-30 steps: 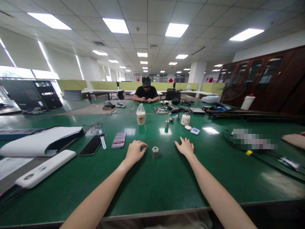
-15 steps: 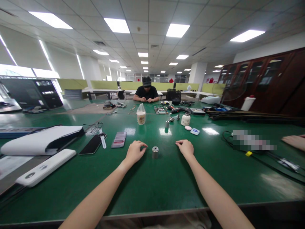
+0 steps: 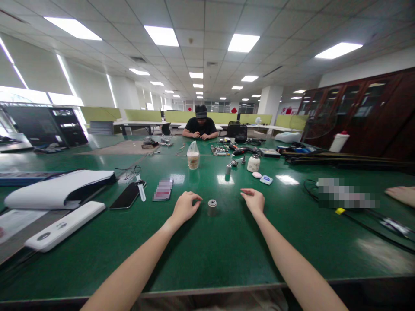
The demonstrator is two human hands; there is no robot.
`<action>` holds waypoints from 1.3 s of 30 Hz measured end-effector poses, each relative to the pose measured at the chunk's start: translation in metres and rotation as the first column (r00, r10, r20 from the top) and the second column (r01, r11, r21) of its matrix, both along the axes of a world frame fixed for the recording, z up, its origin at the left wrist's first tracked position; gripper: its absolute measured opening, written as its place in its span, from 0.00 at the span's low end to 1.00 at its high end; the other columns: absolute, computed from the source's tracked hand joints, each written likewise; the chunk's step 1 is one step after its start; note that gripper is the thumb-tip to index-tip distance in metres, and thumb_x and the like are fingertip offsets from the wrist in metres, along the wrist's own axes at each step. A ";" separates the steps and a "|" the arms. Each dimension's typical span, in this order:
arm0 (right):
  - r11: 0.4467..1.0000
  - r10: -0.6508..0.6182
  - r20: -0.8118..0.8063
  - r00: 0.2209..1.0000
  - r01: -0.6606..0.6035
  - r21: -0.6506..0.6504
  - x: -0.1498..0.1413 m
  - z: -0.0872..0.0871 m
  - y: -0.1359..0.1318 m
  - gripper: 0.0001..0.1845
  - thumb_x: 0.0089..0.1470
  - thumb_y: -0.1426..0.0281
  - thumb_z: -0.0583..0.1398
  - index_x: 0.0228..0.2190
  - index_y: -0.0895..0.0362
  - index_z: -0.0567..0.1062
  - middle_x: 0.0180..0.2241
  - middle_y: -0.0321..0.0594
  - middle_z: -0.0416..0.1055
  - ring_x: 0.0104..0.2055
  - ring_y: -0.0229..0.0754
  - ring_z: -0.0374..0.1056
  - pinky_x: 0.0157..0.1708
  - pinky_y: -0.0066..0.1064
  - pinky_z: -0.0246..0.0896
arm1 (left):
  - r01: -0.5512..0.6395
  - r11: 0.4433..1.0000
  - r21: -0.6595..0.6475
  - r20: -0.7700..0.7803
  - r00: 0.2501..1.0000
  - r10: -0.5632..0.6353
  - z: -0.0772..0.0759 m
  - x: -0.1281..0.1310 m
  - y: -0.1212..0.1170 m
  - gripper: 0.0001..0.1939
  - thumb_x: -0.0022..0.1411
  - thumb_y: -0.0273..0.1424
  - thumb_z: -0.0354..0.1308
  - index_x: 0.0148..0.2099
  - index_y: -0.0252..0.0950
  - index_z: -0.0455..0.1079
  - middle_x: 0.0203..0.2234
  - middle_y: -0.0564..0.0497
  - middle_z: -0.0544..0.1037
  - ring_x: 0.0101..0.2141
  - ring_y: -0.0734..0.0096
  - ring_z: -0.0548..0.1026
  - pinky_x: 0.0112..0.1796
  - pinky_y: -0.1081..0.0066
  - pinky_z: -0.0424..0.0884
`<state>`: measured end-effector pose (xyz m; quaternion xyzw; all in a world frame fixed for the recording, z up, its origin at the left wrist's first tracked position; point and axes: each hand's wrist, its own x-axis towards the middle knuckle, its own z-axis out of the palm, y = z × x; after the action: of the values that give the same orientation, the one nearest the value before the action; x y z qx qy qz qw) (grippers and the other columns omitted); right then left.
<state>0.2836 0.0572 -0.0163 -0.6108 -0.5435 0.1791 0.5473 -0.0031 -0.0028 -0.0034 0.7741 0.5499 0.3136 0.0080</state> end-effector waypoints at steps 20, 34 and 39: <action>0.719 0.689 -0.461 0.560 -0.606 0.339 -0.114 0.010 -0.044 0.18 0.38 0.61 0.69 0.15 0.56 0.67 0.34 0.47 0.78 0.41 0.48 0.75 0.45 0.40 0.70 | 0.060 0.997 0.044 0.022 0.998 -0.061 -0.001 0.009 -0.003 0.09 0.58 0.28 0.55 0.38 0.40 0.76 0.34 0.49 0.78 0.38 0.64 0.71 0.42 0.66 0.66; 0.726 0.685 -0.424 0.593 -0.598 0.339 -0.108 0.007 -0.049 0.18 0.39 0.61 0.69 0.15 0.56 0.68 0.31 0.44 0.77 0.37 0.45 0.75 0.41 0.38 0.71 | 0.067 0.996 0.065 0.067 0.995 -0.072 0.002 0.011 -0.005 0.09 0.58 0.28 0.55 0.38 0.40 0.77 0.33 0.49 0.78 0.38 0.64 0.72 0.41 0.66 0.67; 0.722 0.691 -0.407 0.597 -0.602 0.341 -0.108 0.008 -0.049 0.17 0.39 0.61 0.69 0.16 0.56 0.68 0.31 0.43 0.77 0.35 0.43 0.74 0.40 0.37 0.71 | 0.126 0.991 0.048 0.296 0.946 -0.134 0.015 0.021 -0.013 0.10 0.58 0.30 0.57 0.42 0.40 0.75 0.35 0.51 0.80 0.38 0.66 0.74 0.39 0.68 0.68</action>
<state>0.1758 0.0078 -0.0087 -0.2526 -0.5765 0.4733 0.6163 0.0182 -0.0160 0.0112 0.7525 0.4857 0.4334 0.1006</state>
